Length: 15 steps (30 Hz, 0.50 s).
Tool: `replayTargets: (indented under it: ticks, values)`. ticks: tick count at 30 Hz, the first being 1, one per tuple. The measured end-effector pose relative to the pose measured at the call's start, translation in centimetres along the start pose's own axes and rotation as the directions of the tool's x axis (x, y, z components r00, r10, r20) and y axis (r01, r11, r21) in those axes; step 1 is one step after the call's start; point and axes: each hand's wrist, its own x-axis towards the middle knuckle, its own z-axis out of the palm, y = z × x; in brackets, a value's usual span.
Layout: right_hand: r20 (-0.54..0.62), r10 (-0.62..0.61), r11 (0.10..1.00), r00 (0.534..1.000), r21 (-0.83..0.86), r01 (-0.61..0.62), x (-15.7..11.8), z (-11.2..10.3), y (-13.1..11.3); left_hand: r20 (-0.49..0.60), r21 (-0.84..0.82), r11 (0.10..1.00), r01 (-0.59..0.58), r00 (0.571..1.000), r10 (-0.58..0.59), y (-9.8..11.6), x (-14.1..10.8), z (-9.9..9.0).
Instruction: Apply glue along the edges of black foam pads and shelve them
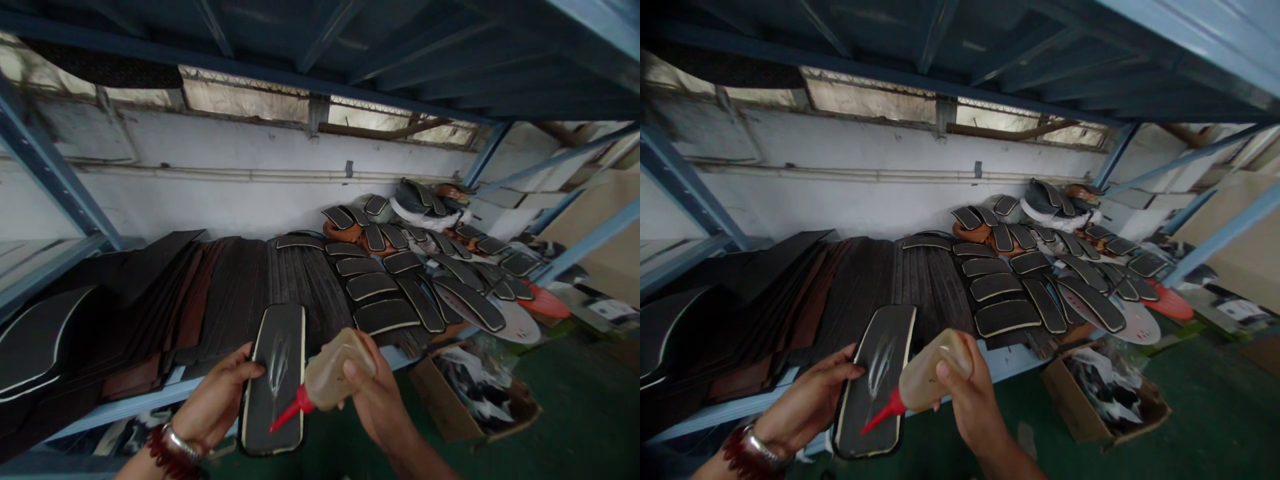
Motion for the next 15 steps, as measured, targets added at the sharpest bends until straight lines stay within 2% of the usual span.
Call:
replayTargets:
  ticks: [2,3,5,8,10,15]
  values:
    - [-0.074,0.193,0.966,0.978,0.187,-0.177,0.2,-1.3,0.1,-0.064,-0.015,1.0,0.002,0.998,-0.003,0.0,0.6,-0.3]
    - [-0.124,0.256,0.936,0.959,0.279,-0.214,0.4,-2.2,-0.1,-0.103,-0.026,1.0,0.003,0.995,-0.006,0.0,1.1,-0.4]
    - [-0.259,0.294,0.894,0.92,0.415,-0.169,0.7,-4.5,-0.9,-0.189,-0.051,0.999,-0.004,0.982,-0.006,0.3,2.3,-0.5]
    - [-0.379,0.257,0.87,0.889,0.492,-0.042,0.2,-8.5,-2.4,-0.271,-0.089,0.995,-0.053,0.962,0.027,1.4,5.1,0.2]
    - [-0.444,0.256,0.85,0.859,0.527,0.019,-0.7,-11.0,-3.1,-0.272,-0.122,0.987,-0.103,0.96,0.066,2.5,7.3,1.4]
    - [-0.581,0.337,0.801,0.741,0.59,0.099,-3.6,-16.7,-3.7,-0.265,-0.147,0.968,-0.203,0.951,0.159,5.6,13.4,5.5]
